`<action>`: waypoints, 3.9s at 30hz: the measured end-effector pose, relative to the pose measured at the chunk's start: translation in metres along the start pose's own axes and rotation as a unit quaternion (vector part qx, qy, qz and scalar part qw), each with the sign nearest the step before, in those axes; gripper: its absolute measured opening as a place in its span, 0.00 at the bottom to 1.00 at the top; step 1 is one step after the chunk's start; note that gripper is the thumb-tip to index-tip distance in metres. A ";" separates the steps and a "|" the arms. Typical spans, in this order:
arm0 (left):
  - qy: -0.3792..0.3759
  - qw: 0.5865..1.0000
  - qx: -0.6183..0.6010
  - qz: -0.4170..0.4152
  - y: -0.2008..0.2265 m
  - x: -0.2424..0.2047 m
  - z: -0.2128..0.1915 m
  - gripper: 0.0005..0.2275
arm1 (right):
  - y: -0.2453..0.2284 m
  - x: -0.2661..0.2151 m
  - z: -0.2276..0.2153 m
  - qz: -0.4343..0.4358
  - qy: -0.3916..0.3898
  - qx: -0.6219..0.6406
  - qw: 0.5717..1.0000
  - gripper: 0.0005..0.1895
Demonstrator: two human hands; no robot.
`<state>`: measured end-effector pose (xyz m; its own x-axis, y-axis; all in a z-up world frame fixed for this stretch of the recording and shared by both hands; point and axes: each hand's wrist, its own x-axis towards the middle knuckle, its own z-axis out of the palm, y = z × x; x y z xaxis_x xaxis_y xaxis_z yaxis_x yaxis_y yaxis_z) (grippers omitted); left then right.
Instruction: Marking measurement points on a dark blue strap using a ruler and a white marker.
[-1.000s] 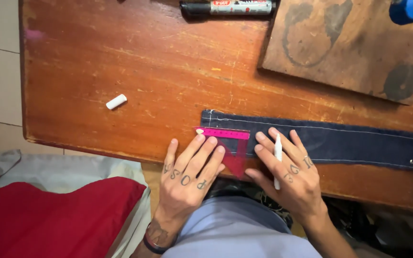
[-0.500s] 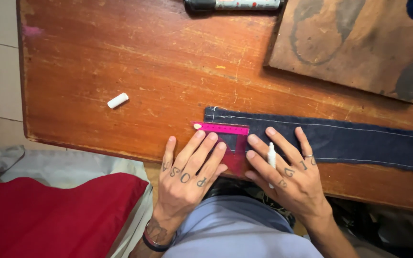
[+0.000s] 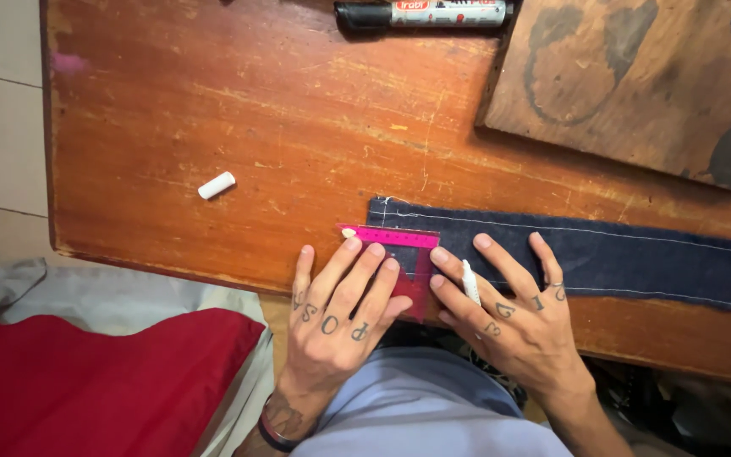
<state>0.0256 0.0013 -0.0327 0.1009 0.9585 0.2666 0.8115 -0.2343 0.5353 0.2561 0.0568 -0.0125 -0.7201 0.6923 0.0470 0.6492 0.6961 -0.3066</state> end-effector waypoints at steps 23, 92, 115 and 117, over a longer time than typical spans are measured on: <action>-0.032 0.997 0.016 -0.062 0.016 0.008 0.000 0.18 | 0.001 0.000 0.002 0.012 0.012 0.020 1.000 0.28; -0.061 0.993 0.008 -0.102 0.030 0.022 -0.013 0.20 | 0.036 0.022 -0.024 0.128 0.130 0.366 0.913 0.16; -0.055 0.993 0.004 -0.108 0.030 0.024 -0.015 0.21 | 0.024 0.040 0.001 0.251 0.097 0.359 0.894 0.06; -0.059 0.992 0.004 -0.111 0.030 0.023 -0.016 0.21 | 0.024 0.041 0.001 0.252 0.095 0.355 0.895 0.06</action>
<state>0.0434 0.0141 0.0022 -0.0146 0.9988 0.0476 0.8255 -0.0149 0.5642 0.2416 0.1015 -0.0186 -0.2808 0.9514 -0.1261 0.5120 0.0374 -0.8581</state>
